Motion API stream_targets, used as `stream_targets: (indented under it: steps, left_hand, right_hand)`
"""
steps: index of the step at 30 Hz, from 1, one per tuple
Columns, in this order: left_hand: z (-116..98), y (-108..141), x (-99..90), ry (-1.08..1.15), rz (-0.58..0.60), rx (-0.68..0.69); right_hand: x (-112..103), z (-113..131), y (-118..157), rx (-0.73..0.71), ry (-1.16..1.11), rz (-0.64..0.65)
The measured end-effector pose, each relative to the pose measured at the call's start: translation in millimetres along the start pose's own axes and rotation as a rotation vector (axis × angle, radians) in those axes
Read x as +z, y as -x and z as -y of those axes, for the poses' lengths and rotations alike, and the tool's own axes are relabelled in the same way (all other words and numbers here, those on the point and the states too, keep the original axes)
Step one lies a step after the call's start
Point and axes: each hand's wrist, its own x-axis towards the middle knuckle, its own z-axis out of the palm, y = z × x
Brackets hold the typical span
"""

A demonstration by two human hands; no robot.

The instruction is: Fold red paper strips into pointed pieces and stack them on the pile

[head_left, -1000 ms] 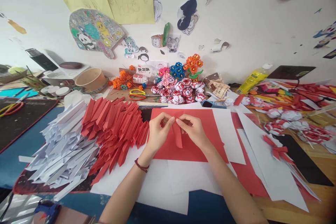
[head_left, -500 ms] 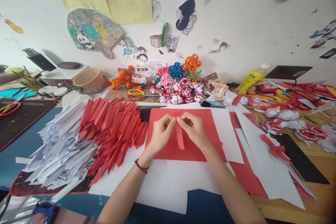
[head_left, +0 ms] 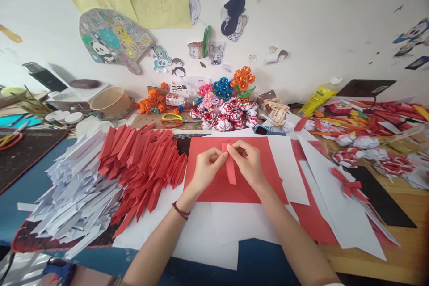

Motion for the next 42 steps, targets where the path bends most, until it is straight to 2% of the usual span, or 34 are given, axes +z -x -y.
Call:
stream_targets:
  steps: [6, 11, 16, 21, 24, 27, 30, 32, 35, 38, 40, 42]
  left_hand:
    - [2.8, 2.4, 6.2, -0.005, 0.113, -0.019]
    - [0.0, 4.9, 10.2, 0.080, 0.247, -0.066]
    - [-2.0, 5.9, 11.6, 0.105, 0.277, -0.066]
    - [-5.1, 6.8, 10.8, -0.010, 0.285, -0.019]
    - [-8.4, 7.6, 9.5, -0.095, 0.257, 0.016]
    - [-9.6, 7.7, 7.8, -0.087, 0.232, 0.016]
    - [-7.2, 6.6, 6.4, -0.056, 0.209, 0.011]
    - [-3.9, 5.4, 6.1, -0.037, 0.228, 0.001]
    - [1.6, 3.2, 5.9, -0.065, 0.243, -0.008]
    - [4.3, 0.3, 4.1, -0.189, 0.064, 0.031]
    - [3.5, -1.7, 1.3, -0.209, -0.065, 0.065]
    - [1.4, -3.3, -2.1, -0.190, -0.136, 0.089]
  right_hand:
    - [-5.2, -3.7, -4.0, 0.026, -0.064, -0.137]
    - [-12.3, -6.0, -8.9, 0.015, -0.087, -0.252]
    - [-14.1, -8.6, -11.0, 0.022, -0.101, -0.290]
    - [-15.2, -12.9, -12.7, 0.042, -0.132, -0.341]
    - [-16.9, -11.9, -14.9, 0.100, -0.243, -0.279]
    - [-18.1, -6.8, -15.7, 0.191, -0.398, -0.079]
    - [-18.1, -2.0, -13.6, 0.258, -0.460, 0.131]
    - [-17.7, -1.3, -11.6, 0.279, -0.464, 0.203]
    - [-16.8, -3.1, -10.4, 0.256, -0.408, 0.204]
    - [-14.8, -5.8, -11.1, 0.185, -0.255, 0.149]
    - [-12.4, -7.2, -11.0, 0.158, -0.138, 0.154]
    - [-9.2, -8.5, -9.8, 0.145, -0.018, 0.182]
